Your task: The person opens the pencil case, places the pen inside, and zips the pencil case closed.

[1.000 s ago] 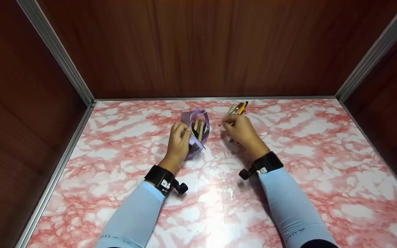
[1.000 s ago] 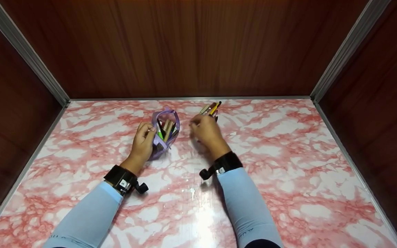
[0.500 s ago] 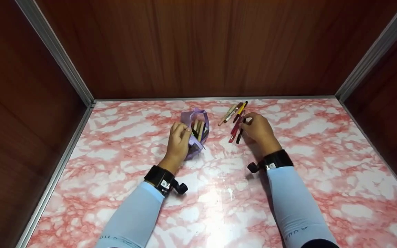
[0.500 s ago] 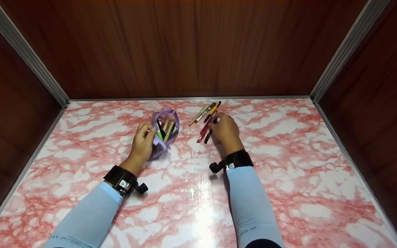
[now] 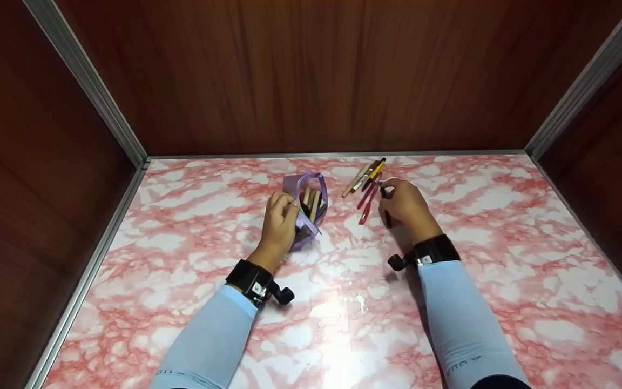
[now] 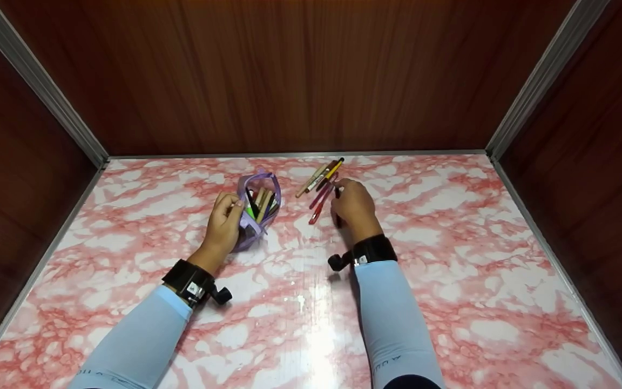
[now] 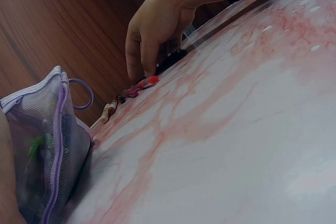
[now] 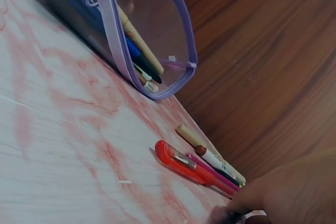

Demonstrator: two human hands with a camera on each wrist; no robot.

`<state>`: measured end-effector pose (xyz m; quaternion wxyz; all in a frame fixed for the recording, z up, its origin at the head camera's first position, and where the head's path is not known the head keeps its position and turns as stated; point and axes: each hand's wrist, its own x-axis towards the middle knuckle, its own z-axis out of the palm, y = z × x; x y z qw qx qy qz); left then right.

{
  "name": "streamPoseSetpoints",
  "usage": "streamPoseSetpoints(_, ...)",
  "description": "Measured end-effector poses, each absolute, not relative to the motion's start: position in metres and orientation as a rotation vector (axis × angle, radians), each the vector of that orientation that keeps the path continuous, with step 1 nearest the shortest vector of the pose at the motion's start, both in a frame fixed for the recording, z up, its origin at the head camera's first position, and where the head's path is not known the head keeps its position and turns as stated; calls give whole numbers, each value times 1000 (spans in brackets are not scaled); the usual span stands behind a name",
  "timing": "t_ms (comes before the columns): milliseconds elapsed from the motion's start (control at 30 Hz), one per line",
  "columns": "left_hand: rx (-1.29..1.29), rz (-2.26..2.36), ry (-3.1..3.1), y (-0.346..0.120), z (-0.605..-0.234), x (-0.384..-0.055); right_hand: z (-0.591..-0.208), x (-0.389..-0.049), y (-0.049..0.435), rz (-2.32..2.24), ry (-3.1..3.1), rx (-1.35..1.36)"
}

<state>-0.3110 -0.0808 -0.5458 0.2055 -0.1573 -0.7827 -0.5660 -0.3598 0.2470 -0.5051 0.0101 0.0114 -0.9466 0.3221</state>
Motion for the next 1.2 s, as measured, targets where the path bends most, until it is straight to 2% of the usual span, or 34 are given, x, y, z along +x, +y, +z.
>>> streamPoseSetpoints(233,-431,-1570,-2173,-80,-546,-312,-501,-359,256,1017,-2986,-63)
streamPoseSetpoints(867,-434,-1572,-2153,-80,-547,-312,-501,-357,251,797,-3040,-30)
streamPoseSetpoints(1200,-436,-1578,-2137,-79,-547,-312,-497,-358,257,1041,-2996,-103)
